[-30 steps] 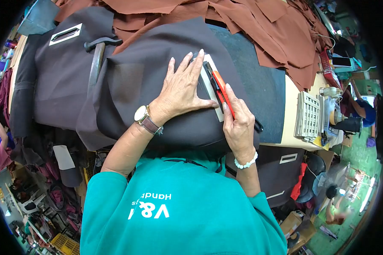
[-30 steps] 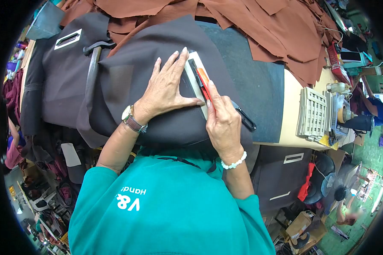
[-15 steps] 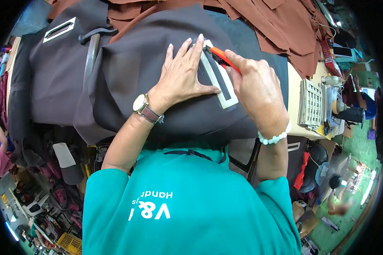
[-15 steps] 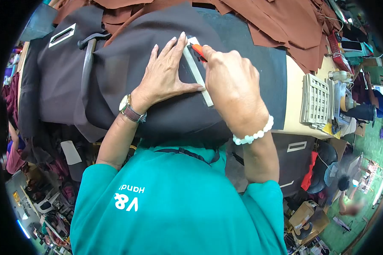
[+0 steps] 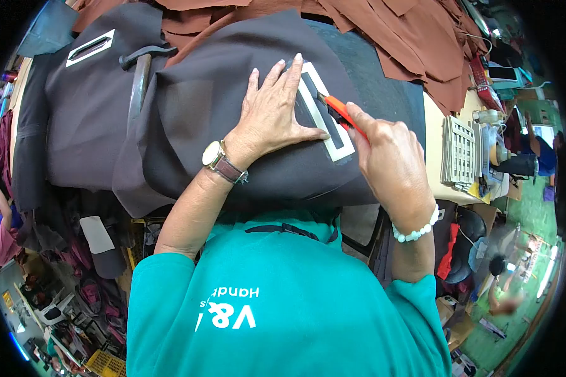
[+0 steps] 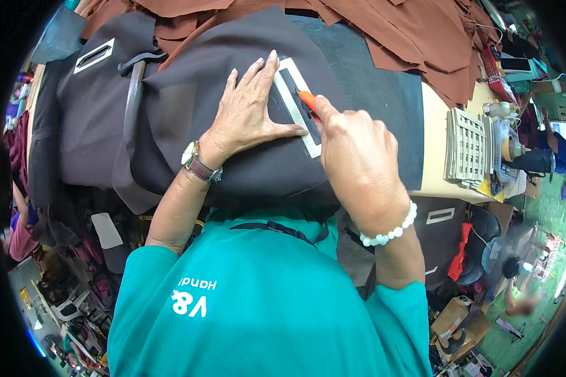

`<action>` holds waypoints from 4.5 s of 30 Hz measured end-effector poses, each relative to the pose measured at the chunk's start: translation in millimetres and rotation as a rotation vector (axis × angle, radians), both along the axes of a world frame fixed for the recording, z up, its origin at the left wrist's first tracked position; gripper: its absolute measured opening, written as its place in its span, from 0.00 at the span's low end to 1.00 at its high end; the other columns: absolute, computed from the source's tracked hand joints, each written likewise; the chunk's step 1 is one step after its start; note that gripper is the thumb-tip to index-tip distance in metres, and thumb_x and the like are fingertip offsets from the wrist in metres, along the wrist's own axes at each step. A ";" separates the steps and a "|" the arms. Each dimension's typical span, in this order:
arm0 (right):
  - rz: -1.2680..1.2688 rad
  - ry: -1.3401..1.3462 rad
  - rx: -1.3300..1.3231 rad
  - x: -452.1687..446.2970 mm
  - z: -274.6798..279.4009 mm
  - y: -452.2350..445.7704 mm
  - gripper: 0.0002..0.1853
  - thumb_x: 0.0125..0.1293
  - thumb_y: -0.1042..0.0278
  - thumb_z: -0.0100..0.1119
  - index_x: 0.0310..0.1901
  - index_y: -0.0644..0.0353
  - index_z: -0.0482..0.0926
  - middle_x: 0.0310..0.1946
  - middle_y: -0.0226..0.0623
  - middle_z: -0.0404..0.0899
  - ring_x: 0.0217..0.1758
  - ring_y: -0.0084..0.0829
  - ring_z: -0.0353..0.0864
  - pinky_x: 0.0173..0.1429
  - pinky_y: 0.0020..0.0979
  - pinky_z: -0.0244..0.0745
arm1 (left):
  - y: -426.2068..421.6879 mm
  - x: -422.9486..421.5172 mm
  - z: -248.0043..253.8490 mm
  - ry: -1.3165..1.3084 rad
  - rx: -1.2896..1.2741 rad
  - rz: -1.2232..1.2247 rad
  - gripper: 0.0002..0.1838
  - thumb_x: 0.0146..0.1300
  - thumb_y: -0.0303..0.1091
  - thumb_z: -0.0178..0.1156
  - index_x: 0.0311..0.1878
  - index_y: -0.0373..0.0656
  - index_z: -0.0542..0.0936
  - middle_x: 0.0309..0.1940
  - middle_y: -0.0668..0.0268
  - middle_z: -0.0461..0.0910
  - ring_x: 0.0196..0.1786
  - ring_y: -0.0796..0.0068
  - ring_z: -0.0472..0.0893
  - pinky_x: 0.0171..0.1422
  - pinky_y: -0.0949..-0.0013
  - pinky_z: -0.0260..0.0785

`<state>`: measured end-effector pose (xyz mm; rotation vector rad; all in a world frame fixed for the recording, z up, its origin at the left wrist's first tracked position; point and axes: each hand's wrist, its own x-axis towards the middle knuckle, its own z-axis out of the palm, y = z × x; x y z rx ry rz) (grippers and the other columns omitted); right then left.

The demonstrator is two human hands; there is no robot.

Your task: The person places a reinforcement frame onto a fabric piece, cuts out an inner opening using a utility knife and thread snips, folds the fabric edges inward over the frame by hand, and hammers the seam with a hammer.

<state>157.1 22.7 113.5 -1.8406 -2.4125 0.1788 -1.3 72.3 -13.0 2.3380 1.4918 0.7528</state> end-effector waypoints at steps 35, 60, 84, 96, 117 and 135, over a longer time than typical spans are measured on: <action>-0.428 0.100 0.509 119.6 -107.4 36.0 0.12 0.64 0.65 0.55 0.42 0.65 0.80 0.38 0.44 0.74 0.43 0.43 0.75 0.49 0.39 0.69 | -8.6 -89.2 5.5 0.414 0.121 0.591 0.33 0.61 0.51 0.57 0.63 0.38 0.68 0.53 0.53 0.76 0.60 0.56 0.72 0.67 0.37 0.50; -0.161 1.608 -0.496 21.4 -89.9 26.7 0.13 0.69 0.73 0.48 0.53 0.67 0.70 0.32 0.29 0.74 0.29 0.16 0.73 0.34 0.18 0.71 | -3.8 -40.7 31.7 -1.503 -0.943 0.280 0.18 0.65 0.37 0.57 0.50 0.31 0.76 0.44 0.63 0.80 0.43 0.77 0.79 0.48 0.75 0.73; -0.342 1.825 -0.589 13.6 -93.4 -21.8 0.14 0.74 0.59 0.42 0.52 0.58 0.66 0.24 0.30 0.71 0.13 0.11 0.57 0.15 0.12 0.48 | -31.1 9.9 24.5 -1.358 -0.624 0.175 0.12 0.60 0.27 0.63 0.46 0.34 0.79 0.40 0.67 0.81 0.40 0.82 0.78 0.48 0.76 0.72; -0.290 1.662 -0.580 45.3 -82.0 -21.8 0.09 0.72 0.63 0.47 0.46 0.57 0.65 0.22 0.35 0.75 0.11 0.10 0.54 0.14 0.13 0.45 | -33.2 10.6 56.6 -1.380 -0.703 -0.049 0.12 0.60 0.25 0.62 0.47 0.34 0.80 0.41 0.67 0.81 0.43 0.81 0.78 0.51 0.76 0.71; -0.317 1.743 -0.641 36.2 -76.0 -23.4 0.07 0.69 0.65 0.52 0.41 0.54 0.66 0.19 0.32 0.73 0.10 0.08 0.52 0.13 0.13 0.42 | -39.9 12.5 59.8 -1.378 -0.707 -0.079 0.09 0.60 0.26 0.62 0.43 0.34 0.80 0.37 0.69 0.82 0.39 0.83 0.78 0.46 0.77 0.71; -0.439 1.672 -0.352 1.6 -77.2 -50.3 0.08 0.73 0.60 0.45 0.45 0.53 0.60 0.24 0.31 0.70 0.14 0.10 0.54 0.16 0.13 0.45 | -61.5 45.9 36.8 -1.523 -0.436 0.175 0.12 0.61 0.26 0.61 0.48 0.37 0.79 0.44 0.66 0.81 0.45 0.80 0.79 0.52 0.75 0.70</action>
